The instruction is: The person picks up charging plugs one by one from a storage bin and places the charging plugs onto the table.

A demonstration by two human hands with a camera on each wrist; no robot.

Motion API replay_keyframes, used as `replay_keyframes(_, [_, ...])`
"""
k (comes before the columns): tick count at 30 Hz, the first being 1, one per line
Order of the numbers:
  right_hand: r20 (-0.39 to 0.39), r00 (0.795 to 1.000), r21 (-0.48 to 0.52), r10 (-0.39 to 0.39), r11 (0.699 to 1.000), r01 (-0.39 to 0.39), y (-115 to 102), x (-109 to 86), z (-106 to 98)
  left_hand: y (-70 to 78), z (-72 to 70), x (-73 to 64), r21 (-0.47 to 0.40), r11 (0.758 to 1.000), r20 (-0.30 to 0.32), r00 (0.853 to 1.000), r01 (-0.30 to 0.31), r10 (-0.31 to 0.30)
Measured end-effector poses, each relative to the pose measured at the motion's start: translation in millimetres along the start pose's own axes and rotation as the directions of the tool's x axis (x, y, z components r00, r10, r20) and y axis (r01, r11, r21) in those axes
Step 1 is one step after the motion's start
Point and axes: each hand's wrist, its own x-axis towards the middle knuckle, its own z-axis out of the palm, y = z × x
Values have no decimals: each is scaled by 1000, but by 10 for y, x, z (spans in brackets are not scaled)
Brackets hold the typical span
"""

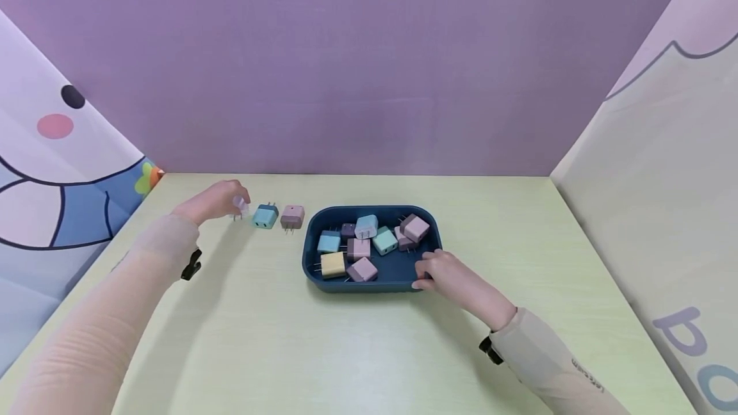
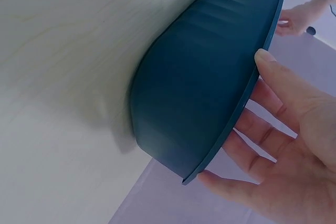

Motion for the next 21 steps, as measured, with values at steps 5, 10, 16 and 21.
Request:
replay_keyframes(5, [-5,1000,-7,-7,1000,7,-3,0,0,-77,44,-8,10,999,-9,999,-37,37])
replay_keyframes(10, [-9,1000,-5,-15,1000,15,-11,-8,-1,-151,112,23,-12,999,3,1000,-31,31])
replay_keyframes(16, [-18,1000,5,-22,1000,22,-8,-25,13,-215,177,63,-23,999,8,1000,-29,29])
replay_keyframes(21, [-22,1000,-3,-18,1000,18,-11,-28,12,-235,171,46,-22,1000,39,999,-2,2])
